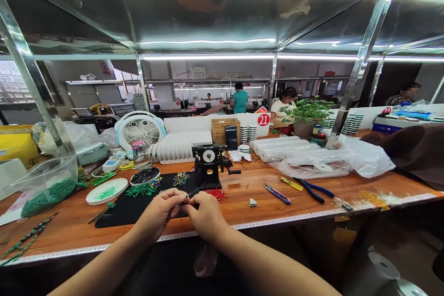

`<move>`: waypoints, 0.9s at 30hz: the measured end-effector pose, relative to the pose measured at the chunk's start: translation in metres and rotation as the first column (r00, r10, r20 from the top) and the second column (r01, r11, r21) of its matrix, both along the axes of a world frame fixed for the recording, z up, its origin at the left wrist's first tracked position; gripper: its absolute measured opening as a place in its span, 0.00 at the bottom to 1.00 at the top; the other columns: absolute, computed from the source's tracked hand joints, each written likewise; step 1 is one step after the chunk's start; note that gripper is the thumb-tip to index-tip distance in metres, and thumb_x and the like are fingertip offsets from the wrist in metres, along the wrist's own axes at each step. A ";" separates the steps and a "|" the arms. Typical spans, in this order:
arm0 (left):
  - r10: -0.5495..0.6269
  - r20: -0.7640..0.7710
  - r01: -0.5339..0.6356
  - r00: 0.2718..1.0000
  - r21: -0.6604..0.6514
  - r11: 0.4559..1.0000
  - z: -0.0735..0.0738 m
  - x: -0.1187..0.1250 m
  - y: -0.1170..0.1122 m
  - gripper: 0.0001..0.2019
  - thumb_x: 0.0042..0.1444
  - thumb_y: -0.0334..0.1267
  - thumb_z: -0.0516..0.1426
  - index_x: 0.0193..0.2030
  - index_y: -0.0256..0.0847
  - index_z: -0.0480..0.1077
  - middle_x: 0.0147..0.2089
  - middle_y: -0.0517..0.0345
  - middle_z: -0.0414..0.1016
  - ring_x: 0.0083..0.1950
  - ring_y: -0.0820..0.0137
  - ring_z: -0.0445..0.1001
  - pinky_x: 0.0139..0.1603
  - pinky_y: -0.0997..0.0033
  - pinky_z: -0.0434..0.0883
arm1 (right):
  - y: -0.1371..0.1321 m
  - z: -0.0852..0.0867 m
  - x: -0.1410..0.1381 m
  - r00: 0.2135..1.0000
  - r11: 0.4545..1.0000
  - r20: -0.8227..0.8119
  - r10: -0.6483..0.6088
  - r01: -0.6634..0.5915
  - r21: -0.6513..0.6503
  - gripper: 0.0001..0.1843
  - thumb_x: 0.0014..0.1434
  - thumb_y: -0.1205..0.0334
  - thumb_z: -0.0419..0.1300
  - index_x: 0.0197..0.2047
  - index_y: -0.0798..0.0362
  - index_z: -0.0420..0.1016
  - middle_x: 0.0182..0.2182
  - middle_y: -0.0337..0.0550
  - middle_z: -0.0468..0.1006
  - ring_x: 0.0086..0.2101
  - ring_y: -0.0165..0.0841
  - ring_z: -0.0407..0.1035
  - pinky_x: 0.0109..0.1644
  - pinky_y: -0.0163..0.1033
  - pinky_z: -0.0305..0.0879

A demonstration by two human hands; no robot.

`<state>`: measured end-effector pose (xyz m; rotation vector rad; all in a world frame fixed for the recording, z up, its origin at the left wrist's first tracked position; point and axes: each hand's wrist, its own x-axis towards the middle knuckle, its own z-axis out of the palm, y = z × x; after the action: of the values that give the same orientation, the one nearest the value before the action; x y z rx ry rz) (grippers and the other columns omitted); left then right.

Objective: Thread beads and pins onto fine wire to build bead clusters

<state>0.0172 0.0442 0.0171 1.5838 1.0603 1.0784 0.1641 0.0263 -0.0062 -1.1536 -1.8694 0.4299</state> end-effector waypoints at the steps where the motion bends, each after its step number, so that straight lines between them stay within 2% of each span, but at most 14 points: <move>1: -0.002 -0.008 0.002 1.000 -0.002 1.000 0.000 -0.001 0.000 0.08 0.51 0.40 0.52 0.27 0.37 0.65 0.21 0.65 0.60 0.19 0.79 0.51 0.20 0.76 0.51 | -0.003 -0.001 0.000 0.998 0.996 0.054 -0.027 0.022 0.090 0.07 0.57 0.66 0.57 0.28 0.54 0.73 0.26 0.40 0.69 0.29 0.31 0.63 0.32 0.34 0.58; 4: -0.013 -0.089 0.018 0.996 0.054 0.998 0.003 -0.003 -0.002 0.08 0.51 0.40 0.55 0.27 0.37 0.68 0.21 0.64 0.62 0.21 0.76 0.56 0.22 0.75 0.55 | -0.006 0.004 0.004 0.968 0.923 0.232 -0.095 -0.002 0.385 0.10 0.59 0.71 0.51 0.34 0.55 0.73 0.33 0.46 0.68 0.35 0.36 0.62 0.38 0.38 0.59; 6: -0.002 -0.230 0.056 0.973 0.231 0.971 0.004 -0.004 -0.005 0.08 0.53 0.39 0.54 0.30 0.38 0.70 0.26 0.60 0.67 0.28 0.72 0.64 0.29 0.73 0.61 | -0.001 0.013 0.008 0.961 0.896 0.275 -0.034 -0.092 0.434 0.12 0.58 0.74 0.48 0.37 0.56 0.72 0.37 0.49 0.66 0.38 0.37 0.61 0.40 0.39 0.60; 8: 0.055 -0.377 0.127 0.924 0.440 0.889 0.004 -0.004 -0.008 0.09 0.57 0.37 0.50 0.33 0.40 0.70 0.34 0.56 0.70 0.36 0.69 0.67 0.38 0.71 0.64 | 0.009 0.022 0.010 0.975 0.925 0.216 0.047 -0.124 0.358 0.11 0.58 0.75 0.48 0.36 0.56 0.70 0.37 0.47 0.66 0.36 0.34 0.62 0.39 0.36 0.61; 10: 0.134 -0.474 0.194 0.870 0.579 0.792 0.001 -0.004 -0.009 0.11 0.59 0.33 0.46 0.37 0.41 0.70 0.39 0.53 0.69 0.40 0.68 0.68 0.42 0.69 0.65 | 0.022 0.030 0.009 0.992 0.971 0.113 0.062 -0.086 0.224 0.09 0.58 0.74 0.50 0.31 0.55 0.70 0.32 0.42 0.66 0.32 0.31 0.63 0.36 0.34 0.60; 12: 0.197 -0.536 0.256 0.821 0.654 0.712 -0.002 -0.003 -0.008 0.13 0.58 0.30 0.45 0.40 0.41 0.69 0.45 0.50 0.69 0.43 0.66 0.68 0.44 0.66 0.65 | 0.034 0.034 0.008 0.997 0.991 0.055 0.047 -0.053 0.126 0.10 0.57 0.74 0.54 0.27 0.55 0.70 0.26 0.38 0.66 0.30 0.30 0.63 0.34 0.33 0.59; 14: 0.201 -0.569 0.309 0.798 0.671 0.674 -0.005 -0.002 -0.005 0.13 0.57 0.28 0.45 0.41 0.41 0.69 0.48 0.49 0.69 0.43 0.65 0.68 0.45 0.64 0.64 | 0.040 0.036 0.009 0.997 0.995 0.050 0.052 -0.056 0.085 0.10 0.54 0.75 0.56 0.24 0.55 0.70 0.22 0.36 0.66 0.27 0.28 0.63 0.32 0.32 0.59; 15: 0.170 -0.559 0.309 0.811 0.657 0.688 -0.005 -0.002 -0.004 0.13 0.57 0.29 0.46 0.41 0.41 0.70 0.48 0.49 0.70 0.43 0.65 0.69 0.45 0.63 0.64 | 0.041 0.035 0.009 0.998 0.995 0.050 0.049 -0.053 0.084 0.10 0.54 0.74 0.57 0.23 0.55 0.70 0.21 0.35 0.66 0.27 0.28 0.63 0.31 0.32 0.59; 17: 0.075 -0.436 0.206 0.897 0.561 0.802 -0.004 -0.001 -0.002 0.09 0.56 0.32 0.49 0.35 0.40 0.70 0.42 0.52 0.71 0.40 0.66 0.68 0.43 0.66 0.63 | 0.038 0.034 0.012 1.000 0.995 0.025 0.001 -0.003 0.098 0.08 0.55 0.72 0.58 0.26 0.55 0.72 0.25 0.38 0.69 0.29 0.29 0.64 0.34 0.33 0.59; 19: 0.030 -0.234 0.058 0.972 0.363 0.930 -0.002 -0.002 0.001 0.08 0.54 0.37 0.52 0.29 0.39 0.69 0.31 0.56 0.70 0.33 0.69 0.67 0.35 0.70 0.64 | 0.032 0.031 0.013 0.996 0.988 -0.023 -0.087 0.089 0.129 0.04 0.56 0.65 0.60 0.30 0.55 0.73 0.31 0.41 0.70 0.31 0.31 0.64 0.36 0.35 0.59; 20: 0.030 -0.150 0.009 0.988 0.254 0.967 -0.002 -0.003 0.002 0.09 0.54 0.40 0.53 0.29 0.39 0.69 0.25 0.59 0.67 0.28 0.71 0.65 0.30 0.72 0.62 | 0.028 0.028 0.013 0.992 0.985 -0.046 -0.117 0.122 0.124 0.06 0.56 0.61 0.61 0.31 0.55 0.73 0.32 0.42 0.70 0.31 0.31 0.64 0.36 0.36 0.59; 22: 0.026 -0.066 -0.019 0.997 0.107 0.994 -0.001 -0.005 0.003 0.11 0.54 0.43 0.53 0.29 0.38 0.69 0.18 0.65 0.59 0.20 0.75 0.57 0.22 0.75 0.56 | 0.021 0.022 0.010 0.993 0.995 -0.077 -0.092 0.094 0.032 0.10 0.53 0.56 0.63 0.29 0.55 0.74 0.28 0.41 0.71 0.29 0.31 0.64 0.32 0.35 0.58; 25: 0.008 -0.021 -0.007 1.000 0.035 0.999 0.000 -0.006 0.002 0.10 0.53 0.42 0.53 0.29 0.37 0.68 0.17 0.67 0.58 0.18 0.78 0.53 0.20 0.76 0.52 | 0.011 0.011 0.001 0.993 0.992 -0.111 0.034 -0.047 -0.120 0.07 0.52 0.61 0.64 0.26 0.54 0.75 0.23 0.38 0.71 0.27 0.31 0.65 0.30 0.33 0.58; 27: 0.011 -0.011 -0.011 1.000 0.019 1.000 0.001 -0.005 0.001 0.10 0.52 0.41 0.53 0.28 0.37 0.67 0.19 0.66 0.60 0.18 0.78 0.53 0.20 0.76 0.53 | 0.004 0.006 -0.002 0.997 0.999 -0.065 0.036 -0.038 -0.019 0.05 0.54 0.67 0.61 0.28 0.55 0.74 0.26 0.39 0.71 0.28 0.31 0.65 0.32 0.34 0.58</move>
<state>0.0118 0.0448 0.0179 1.6026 1.0696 1.0913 0.1620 0.0301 0.0002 -1.1077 -1.8367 0.5024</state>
